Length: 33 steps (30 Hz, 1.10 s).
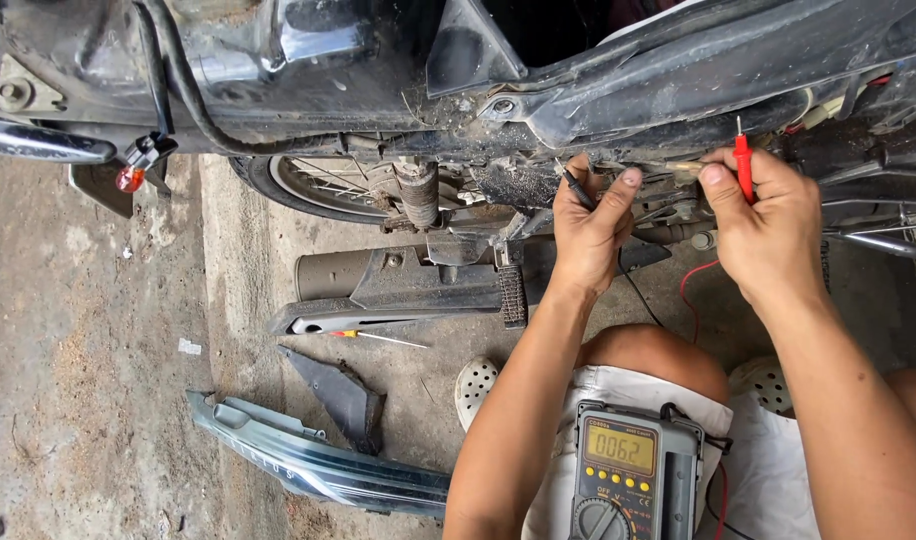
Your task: The person uses a multimeter to test the electrical connections on a motorcycle. They touch the probes to various wires and connectors near the engine and frame while observing the multimeter display.
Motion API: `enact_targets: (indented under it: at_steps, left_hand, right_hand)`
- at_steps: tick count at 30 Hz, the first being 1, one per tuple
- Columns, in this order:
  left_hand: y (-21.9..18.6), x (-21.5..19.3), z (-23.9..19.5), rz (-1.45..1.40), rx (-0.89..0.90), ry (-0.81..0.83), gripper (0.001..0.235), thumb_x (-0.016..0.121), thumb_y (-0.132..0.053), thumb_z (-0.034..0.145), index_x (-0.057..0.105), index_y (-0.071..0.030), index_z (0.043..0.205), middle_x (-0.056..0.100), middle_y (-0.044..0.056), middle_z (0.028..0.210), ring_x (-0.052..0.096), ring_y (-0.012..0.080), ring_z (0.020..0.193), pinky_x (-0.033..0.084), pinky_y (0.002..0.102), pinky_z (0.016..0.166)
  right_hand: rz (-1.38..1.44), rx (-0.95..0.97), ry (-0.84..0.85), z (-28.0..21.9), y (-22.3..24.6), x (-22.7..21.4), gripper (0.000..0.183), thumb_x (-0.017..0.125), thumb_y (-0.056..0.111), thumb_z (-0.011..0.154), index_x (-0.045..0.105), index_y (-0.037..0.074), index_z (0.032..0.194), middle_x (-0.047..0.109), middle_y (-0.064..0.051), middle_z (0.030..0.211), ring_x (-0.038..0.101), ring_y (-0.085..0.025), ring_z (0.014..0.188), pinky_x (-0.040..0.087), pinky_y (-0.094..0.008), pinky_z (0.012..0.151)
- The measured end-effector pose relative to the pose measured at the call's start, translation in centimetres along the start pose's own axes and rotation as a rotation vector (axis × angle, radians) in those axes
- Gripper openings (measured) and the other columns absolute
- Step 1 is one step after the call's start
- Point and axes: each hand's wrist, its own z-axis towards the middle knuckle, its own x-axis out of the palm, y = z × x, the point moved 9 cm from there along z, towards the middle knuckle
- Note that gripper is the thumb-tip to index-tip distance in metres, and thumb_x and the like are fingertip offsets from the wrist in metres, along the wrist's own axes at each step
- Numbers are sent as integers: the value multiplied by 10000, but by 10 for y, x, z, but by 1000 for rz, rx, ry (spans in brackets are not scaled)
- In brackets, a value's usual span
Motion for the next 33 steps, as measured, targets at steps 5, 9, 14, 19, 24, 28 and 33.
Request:
enact_targets:
  at_steps: [5, 9, 14, 19, 24, 28, 33]
  left_hand:
    - [-17, 21, 4, 207, 177, 34, 277, 769, -106, 887, 511, -177, 960, 600, -72, 858, 544, 37, 785, 467, 224, 734]
    - [-22, 33, 5, 154, 75, 108, 339, 724, -100, 872, 407, -207, 821, 434, -96, 621, 328, 13, 466, 213, 220, 384]
    - [-12, 23, 10, 145, 145, 120, 258, 739, -85, 904, 498, -174, 915, 548, -71, 763, 467, 34, 650, 378, 217, 583]
    - [-5, 17, 10, 88, 183, 110, 233, 756, -57, 934, 549, -139, 1002, 679, -5, 949, 633, 85, 877, 555, 274, 831]
    - [-9, 20, 8, 85, 105, 103, 277, 776, -96, 911, 525, -142, 1016, 623, -25, 888, 585, 87, 810, 503, 241, 750]
    - [-19, 32, 2, 153, 40, 87, 330, 732, -159, 890, 416, -209, 809, 436, -87, 588, 318, 24, 419, 202, 223, 338]
    - [8, 11, 8, -28, -7, 212, 128, 694, -36, 981, 691, 56, 1070, 534, -3, 604, 223, 23, 427, 136, 203, 380]
  right_hand:
    - [247, 222, 58, 3, -9, 5, 203, 555, 212, 1183, 688, 60, 1161, 409, 34, 695, 346, -86, 616, 295, -288, 543]
    - [515, 391, 190, 2, -19, 13, 201, 504, 178, 1144, 612, 34, 1233, 410, 9, 759, 289, -63, 566, 226, -216, 488]
    - [500, 409, 244, 2, -16, 10, 225, 509, 113, 1110, 639, 42, 1279, 445, -39, 764, 319, -93, 577, 245, -229, 496]
    - [357, 381, 269, 4, -1, 4, 261, 554, 21, 1052, 668, 61, 1283, 360, 20, 663, 317, -86, 565, 254, -236, 481]
    - [63, 187, 180, 11, 12, -8, 195, 738, 127, 1016, 745, 65, 1201, 725, 6, 985, 546, -59, 792, 415, -227, 643]
    - [-81, 126, 100, 12, 6, -15, 205, 764, 193, 1043, 782, 113, 1231, 706, 36, 870, 445, -83, 657, 367, -271, 599]
    - [-152, -8, 29, 13, 10, -17, 184, 780, 216, 1073, 797, 103, 1217, 752, -18, 911, 553, -120, 679, 437, -279, 728]
